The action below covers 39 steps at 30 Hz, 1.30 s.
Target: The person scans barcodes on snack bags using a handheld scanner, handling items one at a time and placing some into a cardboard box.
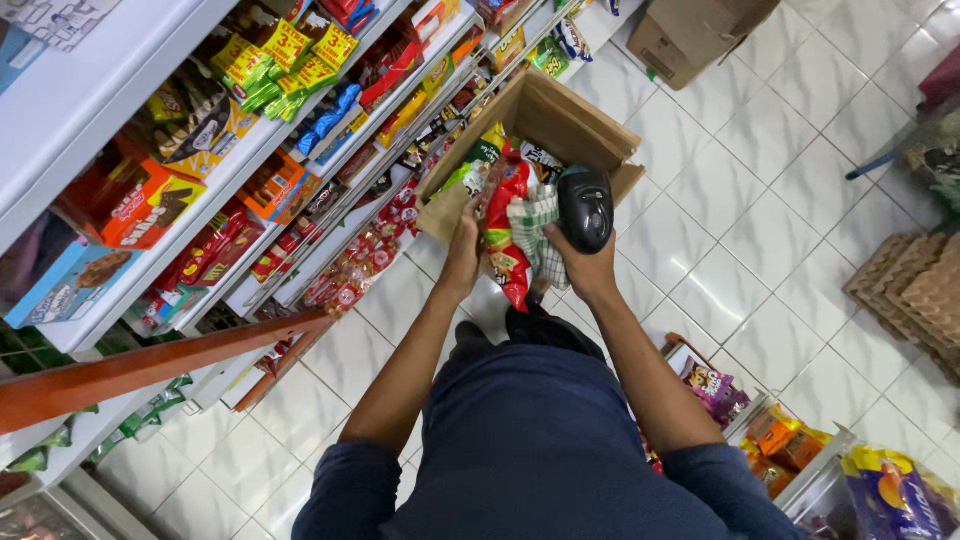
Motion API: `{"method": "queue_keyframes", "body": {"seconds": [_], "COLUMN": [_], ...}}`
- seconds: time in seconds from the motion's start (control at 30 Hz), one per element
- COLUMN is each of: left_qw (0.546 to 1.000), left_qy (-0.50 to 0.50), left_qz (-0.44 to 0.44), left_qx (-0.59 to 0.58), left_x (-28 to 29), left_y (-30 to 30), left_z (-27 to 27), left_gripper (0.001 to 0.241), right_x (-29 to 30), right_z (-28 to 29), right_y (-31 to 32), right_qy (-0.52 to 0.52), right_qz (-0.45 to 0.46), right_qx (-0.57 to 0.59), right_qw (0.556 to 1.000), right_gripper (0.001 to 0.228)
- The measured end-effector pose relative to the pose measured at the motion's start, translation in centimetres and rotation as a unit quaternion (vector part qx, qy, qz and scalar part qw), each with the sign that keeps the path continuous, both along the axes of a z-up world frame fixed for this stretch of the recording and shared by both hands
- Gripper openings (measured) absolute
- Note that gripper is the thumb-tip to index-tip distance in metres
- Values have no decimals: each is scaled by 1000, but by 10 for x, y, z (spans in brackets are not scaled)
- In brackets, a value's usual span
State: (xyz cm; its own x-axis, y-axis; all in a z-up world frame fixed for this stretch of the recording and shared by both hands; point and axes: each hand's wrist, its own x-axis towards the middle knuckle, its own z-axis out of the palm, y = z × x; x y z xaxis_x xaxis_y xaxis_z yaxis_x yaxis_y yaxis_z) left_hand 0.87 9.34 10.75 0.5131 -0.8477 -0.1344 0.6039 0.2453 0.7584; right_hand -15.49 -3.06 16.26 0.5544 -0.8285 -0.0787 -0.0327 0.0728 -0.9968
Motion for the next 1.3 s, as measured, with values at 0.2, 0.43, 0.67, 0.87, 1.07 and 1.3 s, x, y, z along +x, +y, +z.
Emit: {"method": "queue_keyframes", "body": {"seconds": [0.2,0.43,0.67,0.87,1.07,1.3], "left_qw": [983,992,985,984,973,969], "left_qy": [-135,-58,120,143,202,156], "left_qz": [-77,-69,-42,-60,-89,-147], "left_qx": [100,91,117,84,60,122], "left_x": [-16,-11,-21,-29,-26,-23], "left_y": [2,-1,-3,-4,-5,-13], "left_z": [-6,3,-17,-41,-52,-16], "left_gripper": [80,77,69,66,65,79], "right_x": [-1,-12,-25,-28,-36,-44], "right_z": [6,16,9,6,-24,-43], "right_y": [6,4,0,-1,-5,-15], "right_qy": [32,-22,84,177,124,175], "right_qz": [0,-2,13,-4,11,-10], "right_qx": [-3,60,36,-154,-121,-181], "right_qw": [999,998,996,972,985,968], "right_gripper": [29,38,35,46,46,51]}}
